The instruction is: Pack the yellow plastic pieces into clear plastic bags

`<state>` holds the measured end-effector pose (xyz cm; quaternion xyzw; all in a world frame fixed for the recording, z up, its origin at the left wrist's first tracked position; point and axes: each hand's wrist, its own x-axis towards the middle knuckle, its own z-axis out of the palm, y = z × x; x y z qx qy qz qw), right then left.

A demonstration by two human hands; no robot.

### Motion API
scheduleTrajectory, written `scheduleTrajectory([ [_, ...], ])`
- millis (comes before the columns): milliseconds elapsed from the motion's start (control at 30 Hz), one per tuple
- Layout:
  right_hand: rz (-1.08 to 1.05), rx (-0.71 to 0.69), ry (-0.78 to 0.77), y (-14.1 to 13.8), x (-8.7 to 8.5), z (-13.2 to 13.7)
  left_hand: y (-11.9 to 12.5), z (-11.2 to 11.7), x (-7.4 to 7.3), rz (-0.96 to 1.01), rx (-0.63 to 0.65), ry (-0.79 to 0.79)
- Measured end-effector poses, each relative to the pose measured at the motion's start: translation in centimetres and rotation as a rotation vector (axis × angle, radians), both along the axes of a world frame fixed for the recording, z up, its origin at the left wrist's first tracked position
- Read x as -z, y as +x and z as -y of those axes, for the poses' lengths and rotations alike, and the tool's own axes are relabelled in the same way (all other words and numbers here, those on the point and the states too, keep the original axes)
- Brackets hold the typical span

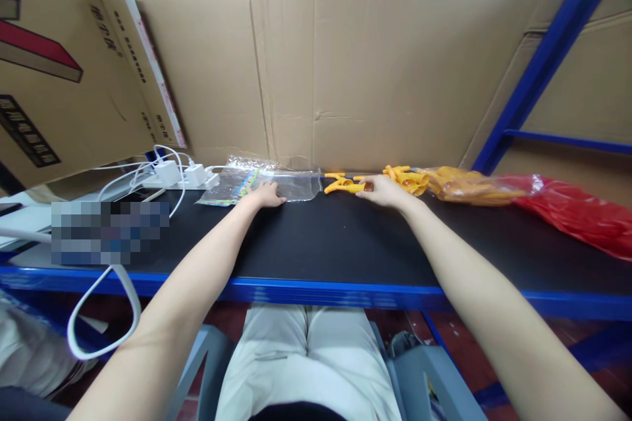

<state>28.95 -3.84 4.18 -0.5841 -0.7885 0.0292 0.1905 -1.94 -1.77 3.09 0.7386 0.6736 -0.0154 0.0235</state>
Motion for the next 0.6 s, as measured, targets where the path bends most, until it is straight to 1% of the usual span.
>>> scheduleTrajectory([
  [133,-0.163,0.034,0.158,-0.3,0.3,-0.3,-0.4,-0.4,-0.2,0.050,0.091,-0.086],
  [200,-0.231,0.008,0.190,-0.5,0.5,-0.4,-0.6,-0.6,-0.2,0.050,0.131,-0.092],
  [300,-0.278,-0.103,0.115,-0.7,0.8,-0.5,-0.8,-0.8,-0.1,0.043,0.166,-0.081],
  [367,-0.245,-0.160,0.039,-0.6,1.0,-0.6,-1.0,-1.0,0.0,0.035,0.177,-0.092],
  [433,-0.192,-0.174,-0.012,-0.5,1.1,-0.6,-1.3,-1.2,0.1,0.021,0.184,-0.107],
  [533,-0.154,-0.157,-0.073,-0.3,1.3,-0.6,-1.7,-1.4,0.1,0.018,0.202,-0.121],
  [600,-0.164,-0.160,-0.129,-0.2,1.3,-0.6,-1.8,-1.2,0.0,0.048,0.208,-0.048],
])
